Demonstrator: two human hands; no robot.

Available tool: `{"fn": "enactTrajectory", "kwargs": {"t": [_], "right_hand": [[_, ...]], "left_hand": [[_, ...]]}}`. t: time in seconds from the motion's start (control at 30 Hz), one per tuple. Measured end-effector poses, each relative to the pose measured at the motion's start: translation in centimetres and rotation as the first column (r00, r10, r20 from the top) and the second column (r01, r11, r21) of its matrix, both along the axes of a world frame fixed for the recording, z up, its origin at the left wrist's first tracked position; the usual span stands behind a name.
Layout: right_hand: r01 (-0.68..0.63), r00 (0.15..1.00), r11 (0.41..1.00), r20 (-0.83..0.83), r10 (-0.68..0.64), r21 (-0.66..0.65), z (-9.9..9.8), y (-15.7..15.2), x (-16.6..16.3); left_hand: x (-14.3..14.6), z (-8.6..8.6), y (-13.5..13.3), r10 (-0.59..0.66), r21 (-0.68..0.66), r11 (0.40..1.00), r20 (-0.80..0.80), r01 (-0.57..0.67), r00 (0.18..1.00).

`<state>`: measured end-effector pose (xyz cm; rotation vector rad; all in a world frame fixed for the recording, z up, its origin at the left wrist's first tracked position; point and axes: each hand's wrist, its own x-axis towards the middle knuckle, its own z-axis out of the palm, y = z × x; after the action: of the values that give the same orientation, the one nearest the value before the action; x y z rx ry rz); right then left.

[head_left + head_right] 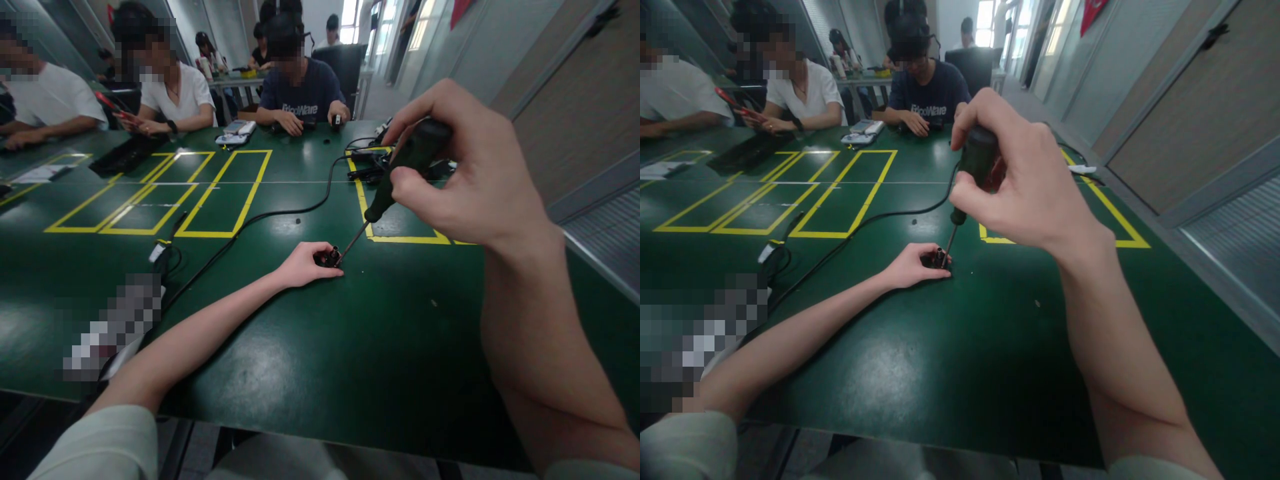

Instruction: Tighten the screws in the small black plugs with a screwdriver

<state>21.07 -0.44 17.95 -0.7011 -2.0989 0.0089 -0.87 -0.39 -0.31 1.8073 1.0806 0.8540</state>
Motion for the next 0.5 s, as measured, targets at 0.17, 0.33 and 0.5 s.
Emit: {"fn": "enactTrajectory", "kwargs": {"t": [0.17,0.33,0.5], "right_hand": [[0.058,0.997,0.995,0.036,-0.061,0.076,-0.09,0.3,0.14],[0.064,0.998,0.998,0.019,-0.064,0.015,-0.06,0.12,0.05],[0.045,0.998,0.999,0.034,-0.044,-0.027,-0.17,0.17,0.08]], "left_hand": [[0.01,0.0,-0.01,0.0,-0.003,1.0,0.0,0.0,1.0],[0.05,0.11,-0.13,-0.003,-0.006,1.0,0.002,0.003,1.0],[0.11,0.15,-0.11,-0.003,-0.003,1.0,-0.004,0.003,1.0]]}}
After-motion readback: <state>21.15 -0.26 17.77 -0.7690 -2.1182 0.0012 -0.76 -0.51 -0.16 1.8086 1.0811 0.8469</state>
